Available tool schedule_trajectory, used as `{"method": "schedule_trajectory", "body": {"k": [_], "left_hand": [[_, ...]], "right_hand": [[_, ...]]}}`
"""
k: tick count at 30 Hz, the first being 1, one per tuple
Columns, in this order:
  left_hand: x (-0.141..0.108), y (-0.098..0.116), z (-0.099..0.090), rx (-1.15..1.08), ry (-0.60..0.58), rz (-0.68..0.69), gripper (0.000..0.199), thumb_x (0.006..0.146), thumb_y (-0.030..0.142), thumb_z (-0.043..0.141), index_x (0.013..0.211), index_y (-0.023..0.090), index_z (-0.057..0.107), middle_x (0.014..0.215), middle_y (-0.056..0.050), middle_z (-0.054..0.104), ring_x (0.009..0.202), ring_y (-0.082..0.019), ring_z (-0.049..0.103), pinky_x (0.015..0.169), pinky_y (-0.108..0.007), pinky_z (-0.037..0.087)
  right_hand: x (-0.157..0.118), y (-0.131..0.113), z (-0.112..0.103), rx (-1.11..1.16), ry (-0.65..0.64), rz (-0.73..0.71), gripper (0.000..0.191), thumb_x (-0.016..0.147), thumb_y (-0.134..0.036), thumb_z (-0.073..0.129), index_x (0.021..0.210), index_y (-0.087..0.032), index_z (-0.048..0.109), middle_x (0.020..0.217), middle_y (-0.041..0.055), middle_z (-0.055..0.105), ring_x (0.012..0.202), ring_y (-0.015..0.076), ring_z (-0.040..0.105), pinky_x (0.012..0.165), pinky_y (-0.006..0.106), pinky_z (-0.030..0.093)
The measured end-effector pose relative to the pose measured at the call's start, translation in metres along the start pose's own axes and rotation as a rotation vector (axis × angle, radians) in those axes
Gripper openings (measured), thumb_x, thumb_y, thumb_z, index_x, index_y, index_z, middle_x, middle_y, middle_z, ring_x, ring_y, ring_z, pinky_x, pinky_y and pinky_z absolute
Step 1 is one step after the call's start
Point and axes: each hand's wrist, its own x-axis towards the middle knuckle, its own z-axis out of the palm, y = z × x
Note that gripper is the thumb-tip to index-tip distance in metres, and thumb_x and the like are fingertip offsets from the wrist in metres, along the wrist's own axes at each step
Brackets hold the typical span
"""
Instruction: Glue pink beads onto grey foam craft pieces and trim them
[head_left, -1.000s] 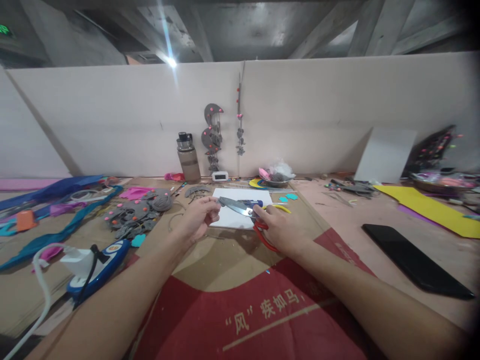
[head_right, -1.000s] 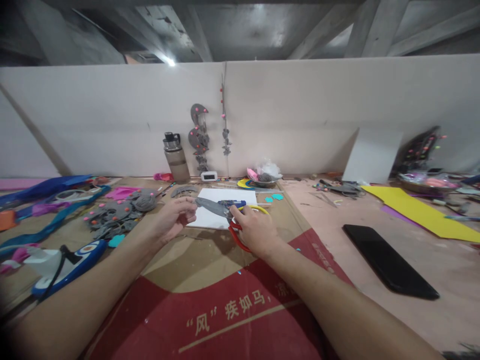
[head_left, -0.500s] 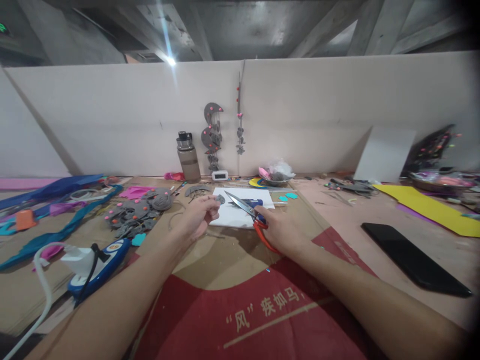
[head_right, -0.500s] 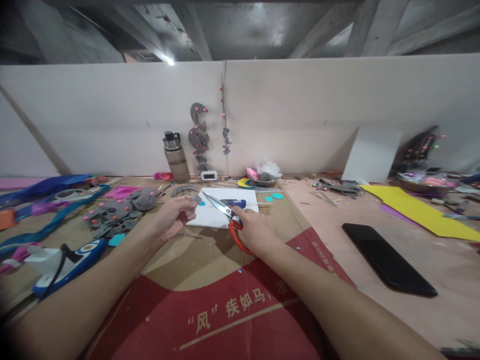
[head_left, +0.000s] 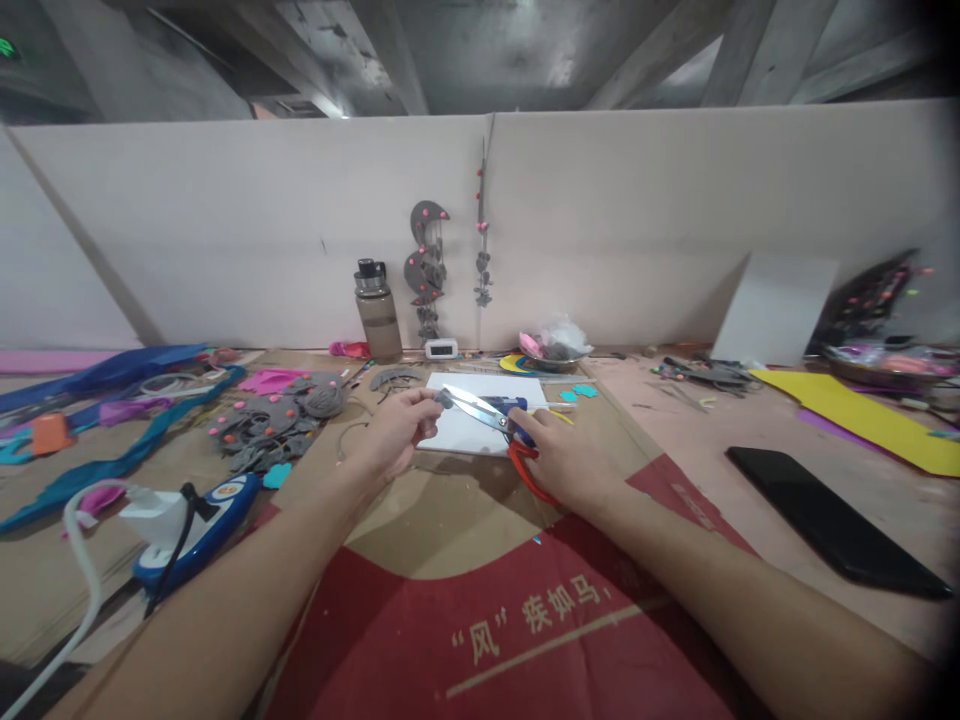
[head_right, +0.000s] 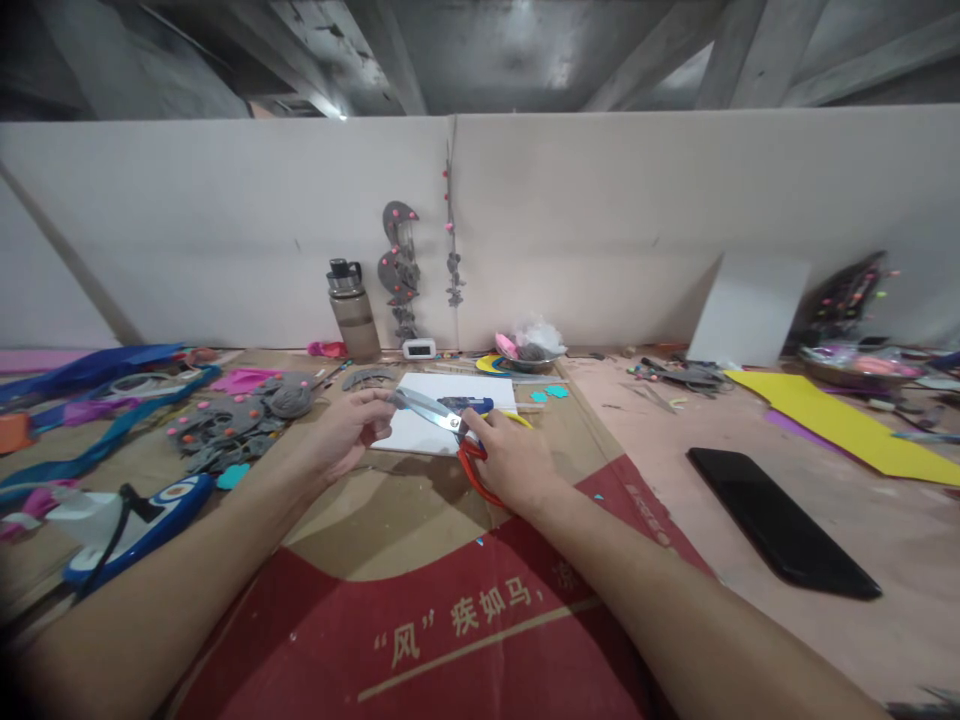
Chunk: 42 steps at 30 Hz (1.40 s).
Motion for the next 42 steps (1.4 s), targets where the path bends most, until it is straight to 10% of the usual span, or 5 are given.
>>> {"method": "schedule_trajectory", "body": {"k": [8, 42], "left_hand": [[0.003, -0.003, -0.008, 0.078, 0.028, -0.061, 0.026, 0.062, 0.026, 0.072, 0.083, 0.012, 0.066, 0.081, -0.008, 0.064, 0.068, -0.012, 0.058, 0.057, -0.021, 0.041], [0.003, 0.003, -0.006, 0.055, -0.075, 0.012, 0.018, 0.065, 0.026, 0.069, 0.066, 0.010, 0.060, 0.058, 0.000, 0.052, 0.049, -0.005, 0.040, 0.049, -0.019, 0.032]], "right_hand": [[0.001, 0.001, -0.003, -0.061, 0.016, -0.019, 0.038, 0.087, -0.030, 0.040, 0.124, -0.027, 0.044, 0.103, 0.0082, 0.059, 0.085, 0.0212, 0.056, 0.066, 0.029, 0.036], [0.003, 0.003, -0.011, -0.114, -0.034, -0.045, 0.037, 0.087, -0.032, 0.037, 0.123, -0.026, 0.045, 0.097, 0.0084, 0.062, 0.076, 0.0213, 0.058, 0.059, 0.028, 0.034]]}}
